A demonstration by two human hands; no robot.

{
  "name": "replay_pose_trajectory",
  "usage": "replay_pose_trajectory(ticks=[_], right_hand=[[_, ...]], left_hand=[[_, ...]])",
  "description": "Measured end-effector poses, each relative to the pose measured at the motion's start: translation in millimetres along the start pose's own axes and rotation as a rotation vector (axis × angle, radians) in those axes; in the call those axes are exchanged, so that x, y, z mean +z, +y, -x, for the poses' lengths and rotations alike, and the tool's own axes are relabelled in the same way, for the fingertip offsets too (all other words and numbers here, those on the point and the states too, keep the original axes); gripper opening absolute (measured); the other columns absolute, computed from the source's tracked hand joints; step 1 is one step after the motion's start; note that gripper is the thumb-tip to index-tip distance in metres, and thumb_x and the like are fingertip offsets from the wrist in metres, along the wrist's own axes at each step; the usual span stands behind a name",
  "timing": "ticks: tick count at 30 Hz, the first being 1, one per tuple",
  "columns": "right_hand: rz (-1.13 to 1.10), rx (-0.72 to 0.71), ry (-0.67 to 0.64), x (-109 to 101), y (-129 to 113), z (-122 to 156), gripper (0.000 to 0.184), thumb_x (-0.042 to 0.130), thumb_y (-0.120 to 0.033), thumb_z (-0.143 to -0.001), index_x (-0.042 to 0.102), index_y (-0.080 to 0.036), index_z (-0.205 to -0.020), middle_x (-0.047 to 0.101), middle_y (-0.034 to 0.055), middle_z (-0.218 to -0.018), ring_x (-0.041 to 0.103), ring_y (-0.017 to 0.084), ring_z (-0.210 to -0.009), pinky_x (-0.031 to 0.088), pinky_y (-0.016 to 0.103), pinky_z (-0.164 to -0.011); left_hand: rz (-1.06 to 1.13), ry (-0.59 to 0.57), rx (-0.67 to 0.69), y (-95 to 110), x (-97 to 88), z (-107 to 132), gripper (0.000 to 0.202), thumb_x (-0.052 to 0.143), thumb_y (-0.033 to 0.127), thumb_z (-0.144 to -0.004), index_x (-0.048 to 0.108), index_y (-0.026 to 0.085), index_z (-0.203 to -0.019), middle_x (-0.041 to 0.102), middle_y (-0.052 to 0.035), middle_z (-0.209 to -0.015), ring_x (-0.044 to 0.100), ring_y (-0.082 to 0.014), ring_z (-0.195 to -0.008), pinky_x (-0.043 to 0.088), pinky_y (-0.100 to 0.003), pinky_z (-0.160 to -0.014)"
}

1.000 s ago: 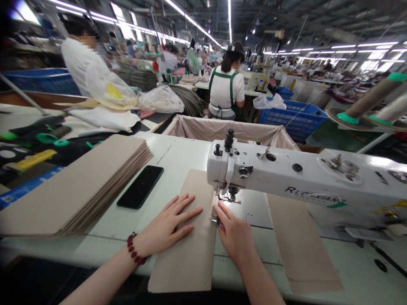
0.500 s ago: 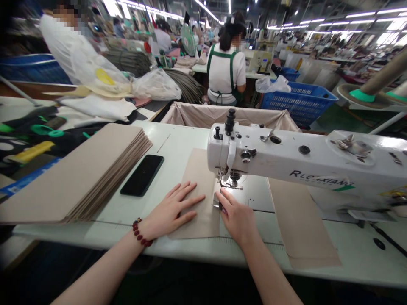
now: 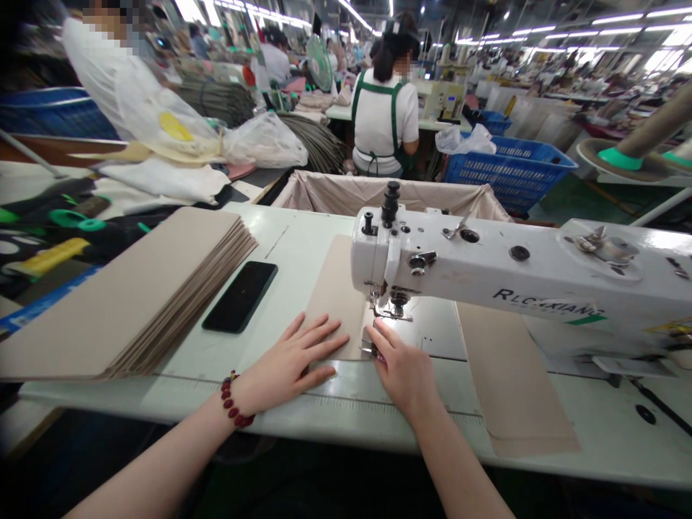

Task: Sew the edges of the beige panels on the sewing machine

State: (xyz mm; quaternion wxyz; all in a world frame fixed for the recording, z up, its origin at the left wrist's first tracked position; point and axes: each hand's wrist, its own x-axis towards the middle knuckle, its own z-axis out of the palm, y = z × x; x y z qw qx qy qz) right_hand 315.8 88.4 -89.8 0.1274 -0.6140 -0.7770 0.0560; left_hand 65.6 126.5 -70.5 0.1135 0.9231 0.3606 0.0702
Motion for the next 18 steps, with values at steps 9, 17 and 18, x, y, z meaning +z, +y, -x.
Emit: replay_pose_trajectory(ticks=[9, 17, 18], right_hand=[[-0.021, -0.008, 0.003, 1, 1, -1, 0.053, 0.049, -0.020, -0.088, 0.044, -0.037, -0.139, 0.042, -0.0069, -0.147, 0.066, 0.018, -0.098, 0.056, 0.031, -0.077], [-0.035, -0.001, 0.015, 3, 3, 0, 0.054, 0.050, -0.019, -0.087, 0.045, -0.036, -0.138, 0.043, -0.0067, -0.147, 0.066, 0.019, -0.099, 0.057, 0.031, -0.072], [-0.036, -0.002, 0.016, 3, 3, 0, 0.054, 0.050, -0.019, -0.087, 0.045, -0.036, -0.138, 0.043, -0.0066, -0.147, 0.066, 0.019, -0.099, 0.057, 0.031, -0.071]], left_hand=[[0.020, -0.017, 0.085, 2, 0.4, -15, 0.060, 0.039, 0.051, -0.097, 0.028, 0.025, -0.149, 0.031, -0.0046, -0.153, 0.028, -0.0234, -0.141, 0.019, -0.041, -0.116], [0.008, 0.001, 0.071, -8, 5.2, -36, 0.060, 0.038, 0.052, -0.098, 0.029, 0.022, -0.149, 0.032, -0.0045, -0.153, 0.029, -0.0214, -0.141, 0.021, -0.037, -0.116], [0.006, 0.004, 0.066, -10, 5.6, -39, 0.060, 0.037, 0.052, -0.098, 0.029, 0.022, -0.149, 0.032, -0.0045, -0.153, 0.029, -0.0212, -0.141, 0.021, -0.036, -0.116]])
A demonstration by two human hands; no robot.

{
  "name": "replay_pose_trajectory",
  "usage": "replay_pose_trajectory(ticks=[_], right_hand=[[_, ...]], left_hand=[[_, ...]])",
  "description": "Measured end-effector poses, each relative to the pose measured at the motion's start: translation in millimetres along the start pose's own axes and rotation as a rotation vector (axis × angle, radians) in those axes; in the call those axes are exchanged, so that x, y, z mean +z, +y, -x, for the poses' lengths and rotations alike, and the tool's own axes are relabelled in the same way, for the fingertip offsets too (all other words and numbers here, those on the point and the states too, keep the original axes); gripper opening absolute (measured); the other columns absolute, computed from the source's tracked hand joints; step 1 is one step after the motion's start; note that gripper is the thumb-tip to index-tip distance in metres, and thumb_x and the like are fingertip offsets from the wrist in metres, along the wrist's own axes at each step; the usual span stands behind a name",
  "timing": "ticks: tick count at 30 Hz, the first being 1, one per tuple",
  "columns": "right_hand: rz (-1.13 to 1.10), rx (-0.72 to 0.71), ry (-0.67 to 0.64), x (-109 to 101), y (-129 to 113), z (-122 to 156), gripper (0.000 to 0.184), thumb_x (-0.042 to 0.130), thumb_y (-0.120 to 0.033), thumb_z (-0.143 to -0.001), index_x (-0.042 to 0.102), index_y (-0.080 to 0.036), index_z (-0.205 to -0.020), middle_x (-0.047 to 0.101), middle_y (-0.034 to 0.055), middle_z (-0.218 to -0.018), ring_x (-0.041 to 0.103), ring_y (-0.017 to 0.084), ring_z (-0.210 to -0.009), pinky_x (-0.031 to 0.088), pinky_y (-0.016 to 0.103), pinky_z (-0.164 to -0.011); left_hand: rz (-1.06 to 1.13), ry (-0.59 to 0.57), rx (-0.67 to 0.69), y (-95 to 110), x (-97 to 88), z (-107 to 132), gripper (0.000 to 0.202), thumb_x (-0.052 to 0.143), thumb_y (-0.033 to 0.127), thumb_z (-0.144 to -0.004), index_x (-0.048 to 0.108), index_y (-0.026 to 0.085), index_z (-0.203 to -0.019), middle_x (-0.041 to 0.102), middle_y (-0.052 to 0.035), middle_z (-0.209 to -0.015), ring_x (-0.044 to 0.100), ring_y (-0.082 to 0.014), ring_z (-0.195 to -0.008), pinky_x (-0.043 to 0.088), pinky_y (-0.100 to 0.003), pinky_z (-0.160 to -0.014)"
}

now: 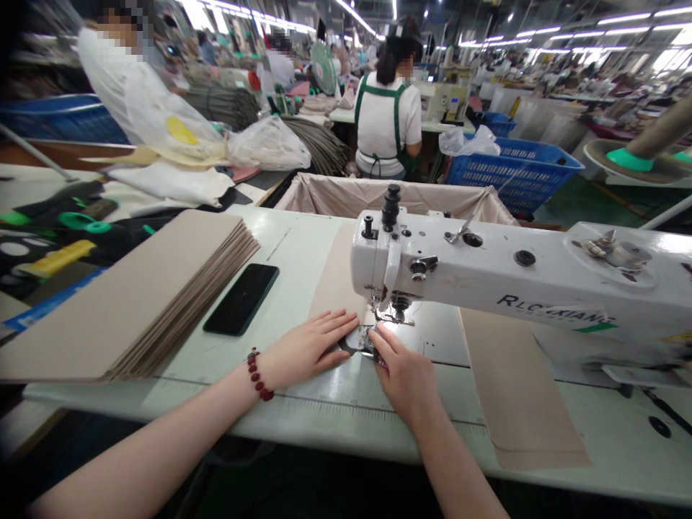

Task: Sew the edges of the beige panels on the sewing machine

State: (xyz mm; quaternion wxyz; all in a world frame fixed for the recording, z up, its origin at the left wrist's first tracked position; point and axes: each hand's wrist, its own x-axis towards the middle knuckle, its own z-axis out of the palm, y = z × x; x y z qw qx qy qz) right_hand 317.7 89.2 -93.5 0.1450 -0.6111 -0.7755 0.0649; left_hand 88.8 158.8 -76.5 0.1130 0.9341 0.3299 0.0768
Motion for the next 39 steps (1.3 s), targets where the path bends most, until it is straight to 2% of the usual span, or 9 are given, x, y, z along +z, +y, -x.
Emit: replay_pose_trajectory(ticks=[10, 19, 29, 34, 39], right_hand=[[-0.016, -0.014, 0.013, 1, 0, -1, 0.053, 0.048, -0.018, -0.086, 0.047, -0.036, -0.137, 0.046, -0.0036, -0.145, 0.067, 0.019, -0.096, 0.057, 0.031, -0.074], [-0.024, -0.011, -0.029, -6, -2, -2, 0.052, 0.048, -0.019, -0.087, 0.048, -0.036, -0.136, 0.045, -0.0049, -0.145, 0.068, 0.019, -0.094, 0.058, 0.031, -0.072], [-0.026, -0.007, 0.030, -1, -1, -1, 0.049, 0.048, -0.019, -0.088, 0.049, -0.035, -0.135, 0.048, -0.0039, -0.143, 0.065, 0.019, -0.101, 0.057, 0.031, -0.075], [-0.014, -0.001, 0.030, -2, -2, 0, 0.047, 0.048, -0.021, -0.089, 0.051, -0.036, -0.133, 0.048, -0.0043, -0.143, 0.067, 0.018, -0.097, 0.057, 0.032, -0.076], [-0.004, -0.009, 0.054, -2, -4, 0, 0.046, 0.048, -0.021, -0.089, 0.051, -0.034, -0.133, 0.050, -0.0019, -0.142, 0.064, 0.019, -0.105, 0.056, 0.032, -0.080]], left_hand=[[-0.004, 0.072, -0.052, -11, 11.1, -17, 0.058, 0.038, 0.049, -0.098, 0.029, 0.021, -0.149, 0.028, -0.0037, -0.154, 0.026, -0.0204, -0.142, 0.019, -0.037, -0.117], [0.018, 0.071, -0.056, -10, 10.3, -17, 0.061, 0.040, 0.049, -0.097, 0.028, 0.021, -0.149, 0.028, -0.0041, -0.155, 0.025, -0.0217, -0.142, 0.019, -0.038, -0.117], [0.057, 0.106, -0.051, -9, 11.4, -16, 0.055, 0.042, 0.046, -0.097, 0.034, 0.022, -0.146, 0.034, -0.0042, -0.152, 0.029, -0.0201, -0.141, 0.020, -0.039, -0.117], [0.041, 0.131, -0.050, -9, 13.6, -15, 0.056, 0.039, 0.046, -0.098, 0.032, 0.021, -0.147, 0.033, -0.0046, -0.153, 0.026, -0.0197, -0.142, 0.019, -0.039, -0.117], [0.019, 0.171, -0.073, -10, 16.1, -14, 0.060, 0.038, 0.048, -0.098, 0.028, 0.018, -0.149, 0.029, -0.0092, -0.154, 0.021, -0.0219, -0.144, 0.018, -0.041, -0.117]])
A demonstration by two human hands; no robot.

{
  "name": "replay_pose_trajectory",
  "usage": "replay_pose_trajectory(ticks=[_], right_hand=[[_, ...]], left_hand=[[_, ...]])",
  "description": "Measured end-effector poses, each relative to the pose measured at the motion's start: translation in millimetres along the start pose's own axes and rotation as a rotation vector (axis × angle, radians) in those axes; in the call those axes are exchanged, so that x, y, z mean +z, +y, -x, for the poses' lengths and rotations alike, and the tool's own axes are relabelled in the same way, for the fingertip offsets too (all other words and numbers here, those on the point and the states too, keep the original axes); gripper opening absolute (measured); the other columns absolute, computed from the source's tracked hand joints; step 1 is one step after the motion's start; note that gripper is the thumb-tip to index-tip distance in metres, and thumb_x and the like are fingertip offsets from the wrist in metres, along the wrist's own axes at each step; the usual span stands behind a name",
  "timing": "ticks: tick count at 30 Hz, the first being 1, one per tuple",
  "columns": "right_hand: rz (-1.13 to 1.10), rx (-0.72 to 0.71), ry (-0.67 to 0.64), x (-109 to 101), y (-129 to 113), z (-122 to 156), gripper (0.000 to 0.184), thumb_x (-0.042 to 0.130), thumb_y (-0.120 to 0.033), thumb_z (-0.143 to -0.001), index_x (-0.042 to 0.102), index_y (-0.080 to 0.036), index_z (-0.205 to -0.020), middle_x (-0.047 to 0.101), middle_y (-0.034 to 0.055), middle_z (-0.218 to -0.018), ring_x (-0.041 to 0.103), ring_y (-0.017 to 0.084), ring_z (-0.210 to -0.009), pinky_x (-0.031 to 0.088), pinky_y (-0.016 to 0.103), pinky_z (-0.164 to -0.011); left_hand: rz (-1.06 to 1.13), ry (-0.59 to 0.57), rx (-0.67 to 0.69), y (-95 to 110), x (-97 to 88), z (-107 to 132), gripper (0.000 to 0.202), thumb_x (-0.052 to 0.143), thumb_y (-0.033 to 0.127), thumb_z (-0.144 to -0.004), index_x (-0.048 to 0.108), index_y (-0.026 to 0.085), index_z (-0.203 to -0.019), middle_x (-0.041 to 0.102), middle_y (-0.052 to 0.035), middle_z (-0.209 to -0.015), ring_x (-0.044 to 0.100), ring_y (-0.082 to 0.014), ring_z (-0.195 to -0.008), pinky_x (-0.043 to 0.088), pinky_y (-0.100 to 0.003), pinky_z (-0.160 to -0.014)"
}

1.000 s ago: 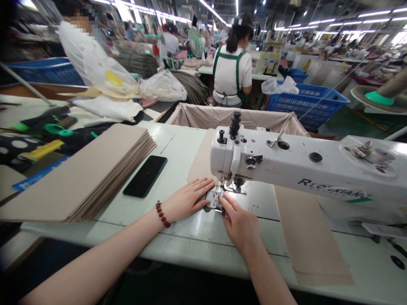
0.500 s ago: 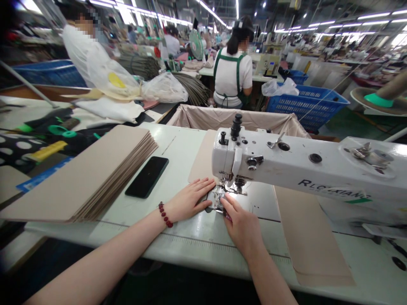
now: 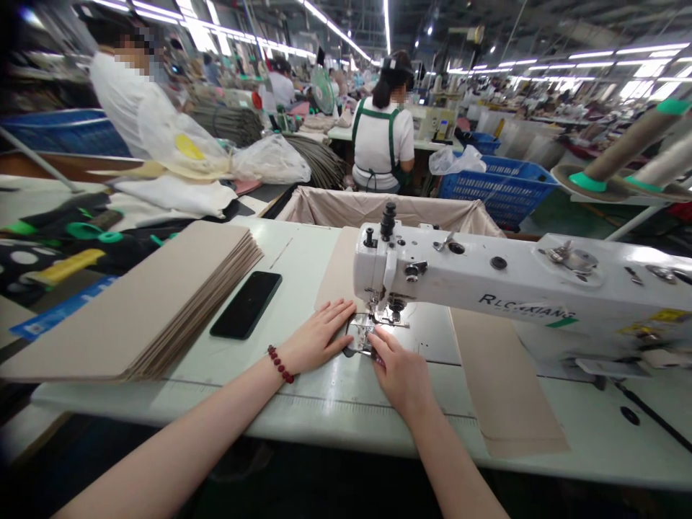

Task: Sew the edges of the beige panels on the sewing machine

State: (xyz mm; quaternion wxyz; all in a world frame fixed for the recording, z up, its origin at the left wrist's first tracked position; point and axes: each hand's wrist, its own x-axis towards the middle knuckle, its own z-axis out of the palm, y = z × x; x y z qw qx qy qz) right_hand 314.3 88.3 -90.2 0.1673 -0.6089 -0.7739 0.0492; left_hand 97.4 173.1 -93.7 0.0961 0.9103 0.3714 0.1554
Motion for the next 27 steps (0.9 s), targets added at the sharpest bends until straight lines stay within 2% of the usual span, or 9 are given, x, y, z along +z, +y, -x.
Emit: replay_pose_trajectory(ticks=[3, 5, 8, 11, 16, 20, 22, 24, 27], right_hand=[[-0.002, -0.005, 0.002, 0, -1, 1, 0.046, 0.048, -0.021, -0.089, 0.051, -0.033, -0.133, 0.050, -0.0021, -0.142, 0.061, 0.018, -0.110, 0.056, 0.031, -0.080], [0.000, 0.000, 0.006, 0, -2, 2, 0.045, 0.048, -0.021, -0.089, 0.051, -0.033, -0.133, 0.050, -0.0022, -0.142, 0.062, 0.018, -0.110, 0.055, 0.030, -0.080], [0.006, 0.018, 0.010, 1, -3, 3, 0.044, 0.048, -0.021, -0.089, 0.052, -0.031, -0.131, 0.052, -0.0013, -0.140, 0.062, 0.018, -0.109, 0.055, 0.030, -0.081], [0.011, 0.032, 0.002, 0, -4, 2, 0.043, 0.049, -0.020, -0.088, 0.054, -0.029, -0.129, 0.054, 0.0007, -0.138, 0.062, 0.018, -0.108, 0.053, 0.031, -0.085], [-0.008, 0.023, -0.019, -17, -8, 9, 0.039, 0.050, -0.021, -0.087, 0.057, -0.029, -0.124, 0.061, 0.0016, -0.130, 0.063, 0.019, -0.105, 0.052, 0.030, -0.079], [-0.122, 0.085, -0.013, -34, -11, 48, 0.021, 0.047, -0.028, -0.091, 0.062, -0.026, -0.107, 0.070, 0.0017, -0.096, 0.066, 0.018, -0.082, 0.049, 0.027, -0.069], [-0.229, 0.188, -0.003, -38, -12, 78, 0.019, 0.045, -0.036, -0.093, 0.060, -0.025, -0.089, 0.066, -0.0007, -0.073, 0.063, 0.017, -0.066, 0.046, 0.026, -0.060], [-0.322, 0.311, 0.002, -38, -13, 108, 0.027, 0.043, -0.044, -0.094, 0.054, -0.025, -0.079, 0.058, -0.0029, -0.061, 0.058, 0.016, -0.055, 0.044, 0.026, -0.055], [-0.433, 0.437, 0.006, -31, -16, 147, 0.025, 0.038, -0.045, -0.096, 0.052, -0.027, -0.087, 0.061, -0.0022, -0.068, 0.062, 0.017, -0.061, 0.046, 0.026, -0.057]], left_hand=[[-0.032, 0.023, -0.035, 1, 0.4, 0, 0.066, 0.041, 0.051, -0.095, 0.026, 0.017, -0.150, 0.027, -0.0114, -0.154, 0.021, -0.0233, -0.144, 0.021, -0.040, -0.116], [-0.059, 0.039, -0.076, 3, -1.9, -2, 0.066, 0.042, 0.052, -0.095, 0.028, 0.016, -0.148, 0.037, -0.0122, -0.150, 0.031, -0.0236, -0.140, 0.027, -0.039, -0.112], [-0.099, 0.088, -0.188, 8, -9.5, -3, 0.051, 0.032, 0.044, -0.100, 0.040, 0.014, -0.140, 0.065, -0.0141, -0.117, 0.059, -0.0245, -0.114, 0.039, -0.040, -0.101], [-0.152, 0.131, -0.300, 10, -16.6, -1, 0.044, 0.027, 0.038, -0.101, 0.051, 0.013, -0.129, 0.070, -0.0139, -0.091, 0.066, -0.0271, -0.094, 0.043, -0.046, -0.093], [-0.227, 0.136, -0.369, 5, -16.8, 37, 0.043, 0.035, 0.010, -0.092, 0.046, 0.010, -0.134, 0.052, -0.0218, -0.133, 0.048, -0.0317, -0.125, 0.036, -0.051, -0.102], [-0.220, 0.054, -0.312, 9, -14.1, 90, 0.058, 0.032, -0.002, -0.084, 0.043, 0.013, -0.138, 0.042, -0.0158, -0.145, 0.039, -0.0288, -0.134, 0.034, -0.048, -0.107], [-0.151, -0.015, -0.211, 16, -13.5, 106, 0.063, 0.031, -0.002, -0.083, 0.039, 0.018, -0.142, 0.037, -0.0099, -0.150, 0.034, -0.0250, -0.138, 0.030, -0.047, -0.112], [-0.062, -0.072, -0.116, 27, -13.2, 110, 0.065, 0.030, -0.002, -0.084, 0.036, 0.023, -0.144, 0.034, -0.0043, -0.152, 0.029, -0.0206, -0.141, 0.025, -0.046, -0.116], [0.024, -0.099, -0.047, 42, -13.1, 97, 0.060, 0.029, 0.001, -0.088, 0.039, 0.026, -0.142, 0.035, -0.0007, -0.151, 0.029, -0.0168, -0.141, 0.022, -0.044, -0.118]])
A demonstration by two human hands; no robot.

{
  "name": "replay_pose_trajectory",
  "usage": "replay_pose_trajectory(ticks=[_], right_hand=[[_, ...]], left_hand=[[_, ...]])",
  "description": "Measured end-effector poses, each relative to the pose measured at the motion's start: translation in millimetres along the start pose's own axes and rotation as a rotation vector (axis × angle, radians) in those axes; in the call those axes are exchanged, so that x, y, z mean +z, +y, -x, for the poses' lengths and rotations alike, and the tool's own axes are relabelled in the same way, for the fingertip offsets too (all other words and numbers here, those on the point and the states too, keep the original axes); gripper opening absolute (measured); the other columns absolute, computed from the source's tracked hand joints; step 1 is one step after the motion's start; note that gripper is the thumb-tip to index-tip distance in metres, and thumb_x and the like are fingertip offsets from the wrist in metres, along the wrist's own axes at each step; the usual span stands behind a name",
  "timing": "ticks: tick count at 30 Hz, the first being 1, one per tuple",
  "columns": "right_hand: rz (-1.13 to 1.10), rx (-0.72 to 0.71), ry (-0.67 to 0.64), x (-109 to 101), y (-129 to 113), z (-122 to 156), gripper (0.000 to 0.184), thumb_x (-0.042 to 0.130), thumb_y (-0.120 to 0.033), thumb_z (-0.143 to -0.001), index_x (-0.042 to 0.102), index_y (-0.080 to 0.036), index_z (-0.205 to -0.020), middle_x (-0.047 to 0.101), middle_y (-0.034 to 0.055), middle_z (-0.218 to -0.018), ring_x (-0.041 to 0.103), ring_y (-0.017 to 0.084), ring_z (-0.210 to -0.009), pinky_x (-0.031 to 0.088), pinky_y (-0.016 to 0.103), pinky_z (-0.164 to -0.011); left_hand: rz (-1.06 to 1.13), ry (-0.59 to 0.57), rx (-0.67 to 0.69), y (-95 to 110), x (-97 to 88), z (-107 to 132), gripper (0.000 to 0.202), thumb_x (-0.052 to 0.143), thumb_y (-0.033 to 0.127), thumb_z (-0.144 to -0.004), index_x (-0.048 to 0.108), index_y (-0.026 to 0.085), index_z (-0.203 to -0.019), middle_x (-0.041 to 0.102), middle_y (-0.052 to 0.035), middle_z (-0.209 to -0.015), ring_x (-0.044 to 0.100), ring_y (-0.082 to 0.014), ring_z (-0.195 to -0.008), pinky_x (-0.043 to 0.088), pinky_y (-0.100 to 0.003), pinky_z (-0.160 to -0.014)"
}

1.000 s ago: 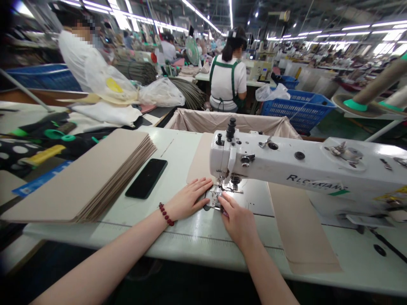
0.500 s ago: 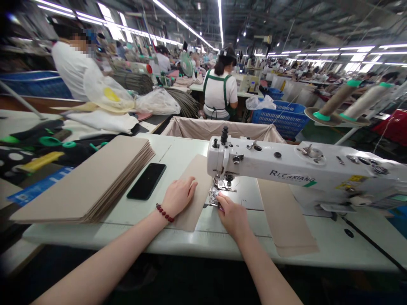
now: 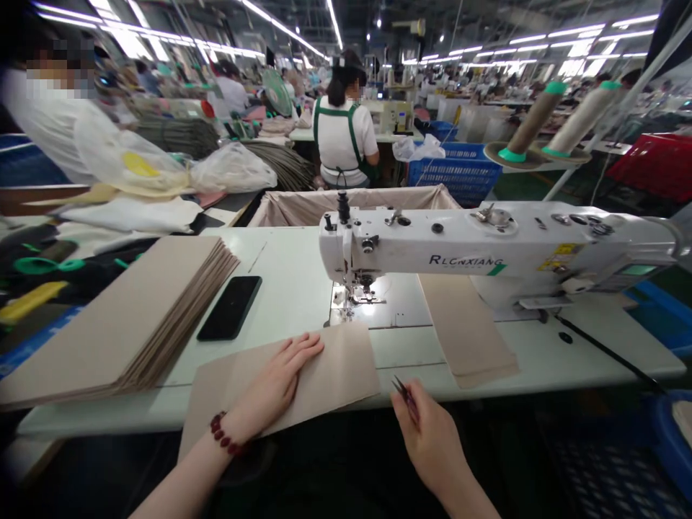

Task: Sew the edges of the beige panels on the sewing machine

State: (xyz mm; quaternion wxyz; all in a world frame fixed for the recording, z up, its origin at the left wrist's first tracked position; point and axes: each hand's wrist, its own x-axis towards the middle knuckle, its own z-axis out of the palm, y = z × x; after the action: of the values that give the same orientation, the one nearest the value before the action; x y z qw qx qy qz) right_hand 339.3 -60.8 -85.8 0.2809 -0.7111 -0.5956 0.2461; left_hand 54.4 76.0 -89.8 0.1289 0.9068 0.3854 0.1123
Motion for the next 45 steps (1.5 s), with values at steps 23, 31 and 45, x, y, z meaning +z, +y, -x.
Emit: replay_pose_trajectory(ticks=[23, 31, 45], right_hand=[[0.164, -0.079, 0.136, 36, 16, 21, 0.023, 0.031, -0.035, -0.100, 0.049, -0.022, -0.094, 0.062, -0.0011, -0.067, 0.064, 0.017, -0.057, 0.040, 0.025, -0.051], [0.269, -0.028, 0.290, 1, 15, -1, 0.040, 0.042, -0.043, -0.096, 0.045, -0.025, -0.132, 0.067, 0.0065, -0.109, 0.068, 0.020, -0.089, 0.053, 0.029, -0.071], [0.717, 0.035, 0.202, -60, 84, -23, 0.043, 0.029, -0.034, -0.094, 0.056, -0.022, -0.126, 0.068, 0.0105, -0.116, 0.068, 0.024, -0.092, 0.053, 0.036, -0.075]], left_hand=[[-0.087, 0.006, -0.151, -6, -7.0, -17, 0.080, 0.055, 0.060, -0.084, 0.027, 0.021, -0.149, 0.037, -0.0146, -0.146, 0.032, -0.0359, -0.136, 0.023, -0.057, -0.111], [0.238, -0.052, -0.249, 9, -33.0, -3, 0.023, 0.049, 0.043, -0.091, 0.053, 0.021, -0.094, 0.055, -0.0055, -0.100, 0.058, -0.0230, -0.091, 0.048, -0.036, -0.083], [0.375, 0.420, -0.923, -158, -255.7, 47, 0.057, 0.056, 0.063, -0.081, 0.050, 0.018, -0.117, 0.066, 0.0020, -0.073, 0.063, -0.0205, -0.056, 0.050, -0.032, -0.048]])
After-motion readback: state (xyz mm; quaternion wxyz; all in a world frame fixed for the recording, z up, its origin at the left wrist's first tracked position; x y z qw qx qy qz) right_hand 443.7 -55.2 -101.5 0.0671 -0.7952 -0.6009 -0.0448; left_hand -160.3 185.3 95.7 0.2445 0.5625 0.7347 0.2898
